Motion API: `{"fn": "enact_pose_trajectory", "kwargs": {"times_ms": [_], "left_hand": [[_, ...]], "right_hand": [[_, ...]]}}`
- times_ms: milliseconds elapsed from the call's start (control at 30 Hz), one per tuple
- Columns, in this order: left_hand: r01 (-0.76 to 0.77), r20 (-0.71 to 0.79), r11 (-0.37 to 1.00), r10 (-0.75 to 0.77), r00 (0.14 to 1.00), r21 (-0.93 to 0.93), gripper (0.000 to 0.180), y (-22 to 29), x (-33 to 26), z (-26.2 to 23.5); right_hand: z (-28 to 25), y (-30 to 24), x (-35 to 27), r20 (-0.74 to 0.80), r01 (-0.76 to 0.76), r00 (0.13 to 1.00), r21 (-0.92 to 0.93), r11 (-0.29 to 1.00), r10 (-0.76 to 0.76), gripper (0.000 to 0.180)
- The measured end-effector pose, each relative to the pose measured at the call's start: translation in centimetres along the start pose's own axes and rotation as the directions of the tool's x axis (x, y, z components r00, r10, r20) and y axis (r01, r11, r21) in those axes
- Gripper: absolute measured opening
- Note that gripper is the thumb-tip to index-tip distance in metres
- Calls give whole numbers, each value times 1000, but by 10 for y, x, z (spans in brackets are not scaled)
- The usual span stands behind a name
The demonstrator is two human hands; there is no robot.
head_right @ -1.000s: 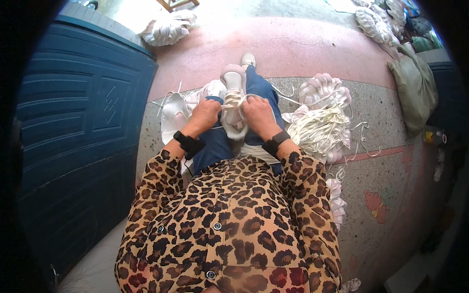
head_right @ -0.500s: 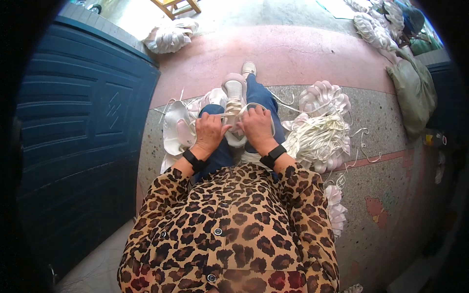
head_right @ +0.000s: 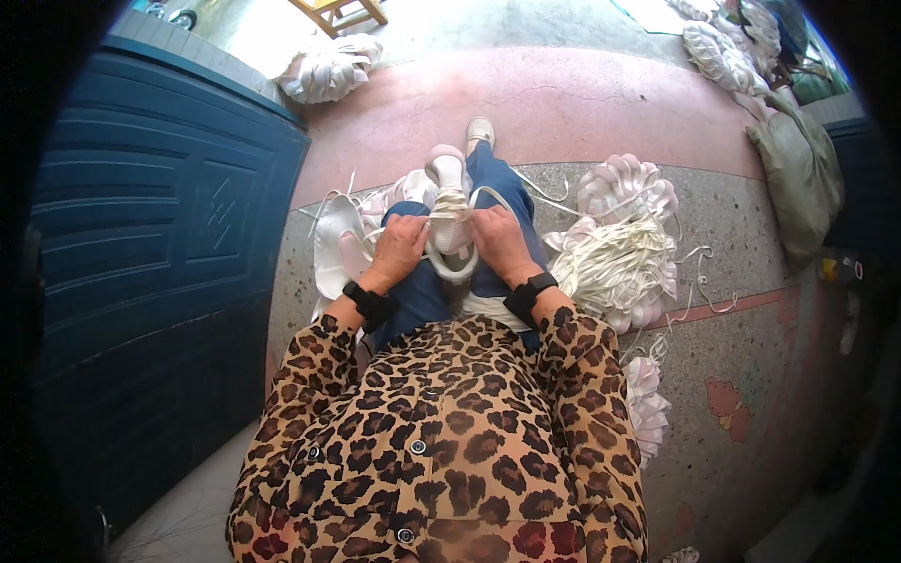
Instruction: Lacing and stringing white shoe uppers in a shoe manufacturing facility.
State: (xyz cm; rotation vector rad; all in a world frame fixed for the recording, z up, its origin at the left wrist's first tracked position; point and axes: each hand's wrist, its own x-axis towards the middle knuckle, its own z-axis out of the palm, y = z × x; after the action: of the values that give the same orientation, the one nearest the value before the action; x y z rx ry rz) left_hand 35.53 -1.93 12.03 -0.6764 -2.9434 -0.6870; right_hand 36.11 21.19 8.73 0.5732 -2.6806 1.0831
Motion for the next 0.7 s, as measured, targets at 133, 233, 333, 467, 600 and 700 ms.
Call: {"fn": "enact_pose_trajectory", "kwargs": {"times_ms": [133,233,333,467,600,700], "left_hand": [[23,51,999,-21,998,-44,17,-3,3,-4],[47,81,998,-43,996,-52,19,-3,2,-7],[48,72,996,-43,996,-73,20,-1,3,-9],[52,65,993,-45,997,-109,22,-6,1,-8],[81,79,993,-75,994,-87,24,-6,-2,-9],[75,77,991,-66,995,-110,25,-3,-2,-10]], "right_hand": [[-4,-16,13,147,112,986,-265,958,-75,12],[-10,-26,29,216,213,969,-463,860,-124,9],[-13,-18,35,247,265,949,-276,924,-198,10],[-45,-16,40,-301,15,953,170,985,38,9],[-161,-30,51,-569,33,736,572,820,367,10],[-228,-32,45,-713,211,579,598,773,394,19]]}}
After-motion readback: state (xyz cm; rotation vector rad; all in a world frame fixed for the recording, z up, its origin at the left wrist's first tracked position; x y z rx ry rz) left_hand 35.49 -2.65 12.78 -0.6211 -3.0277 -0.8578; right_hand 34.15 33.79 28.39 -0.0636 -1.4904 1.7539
